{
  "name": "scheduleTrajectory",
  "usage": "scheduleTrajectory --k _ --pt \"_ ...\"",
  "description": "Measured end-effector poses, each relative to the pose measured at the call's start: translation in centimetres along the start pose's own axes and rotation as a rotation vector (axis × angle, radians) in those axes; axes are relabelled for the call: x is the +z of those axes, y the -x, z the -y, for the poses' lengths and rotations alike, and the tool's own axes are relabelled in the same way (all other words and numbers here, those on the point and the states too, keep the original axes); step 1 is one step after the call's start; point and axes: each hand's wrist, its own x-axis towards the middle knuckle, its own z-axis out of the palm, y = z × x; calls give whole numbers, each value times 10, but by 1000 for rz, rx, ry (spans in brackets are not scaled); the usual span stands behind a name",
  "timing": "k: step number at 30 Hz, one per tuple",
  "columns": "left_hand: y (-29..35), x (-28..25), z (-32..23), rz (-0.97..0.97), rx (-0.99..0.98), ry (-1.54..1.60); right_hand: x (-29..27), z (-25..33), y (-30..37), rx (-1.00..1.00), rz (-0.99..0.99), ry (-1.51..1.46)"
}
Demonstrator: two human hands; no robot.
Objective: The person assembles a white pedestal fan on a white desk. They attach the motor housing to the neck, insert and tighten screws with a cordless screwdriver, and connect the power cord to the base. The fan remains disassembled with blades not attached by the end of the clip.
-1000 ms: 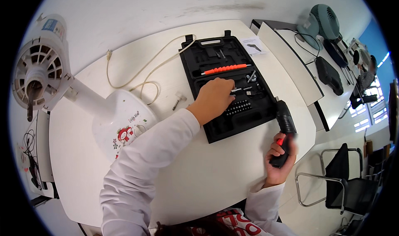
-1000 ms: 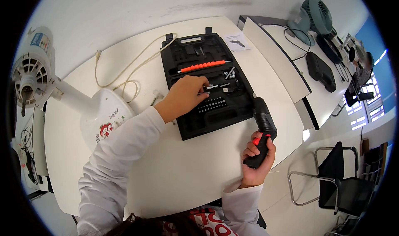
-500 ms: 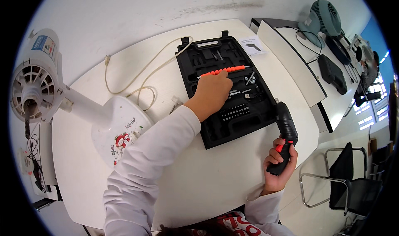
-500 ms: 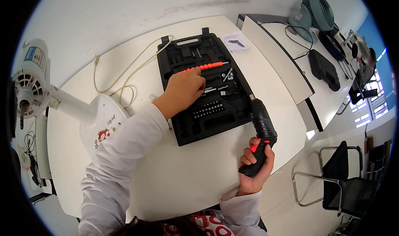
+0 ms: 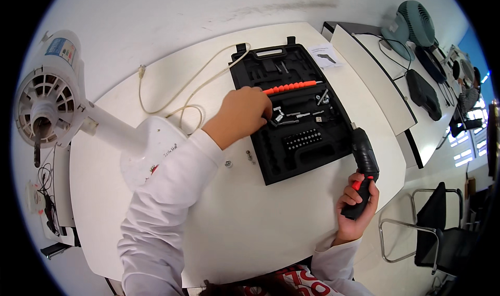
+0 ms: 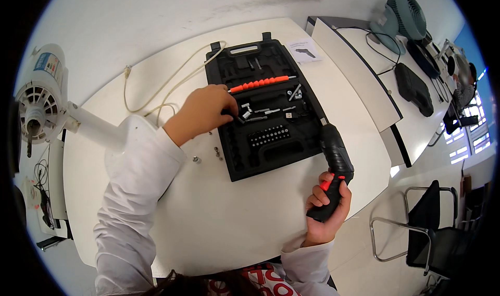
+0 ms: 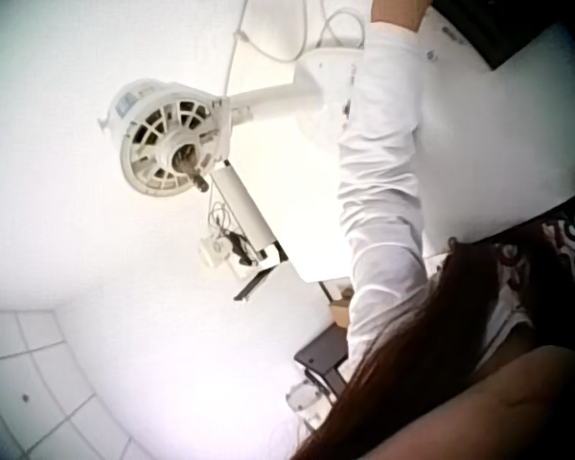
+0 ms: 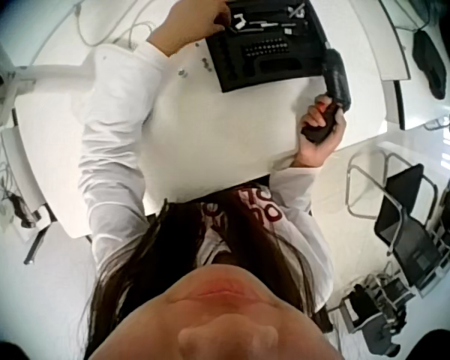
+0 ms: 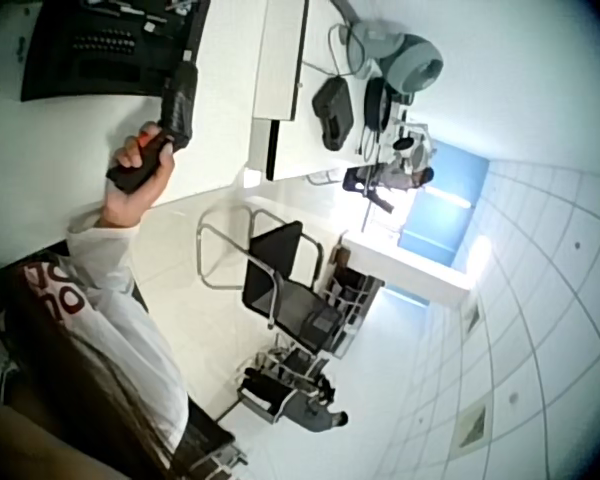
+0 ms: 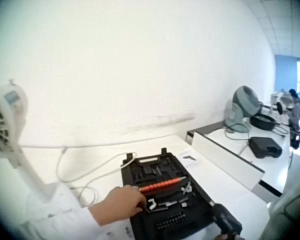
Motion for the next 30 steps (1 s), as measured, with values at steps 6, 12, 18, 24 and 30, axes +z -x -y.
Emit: scheduleTrajectory --k 6,12,18,24,30 --pt "-4 15 -19 -44 10 -214 2 -2 0 17 -6 8" --pt "-10 17 -21 -22 60 -152 3 -1 0 13 -22 -9" --pt "7 12 -18 -225 -10 -61 3 -3 0 23 3 12" --pt "53 -44 -42 -329 -70 299 4 -4 7 -62 -6 168" --pt "100 -53 -63 -287 3 823 8 -14 17 145 223 584"
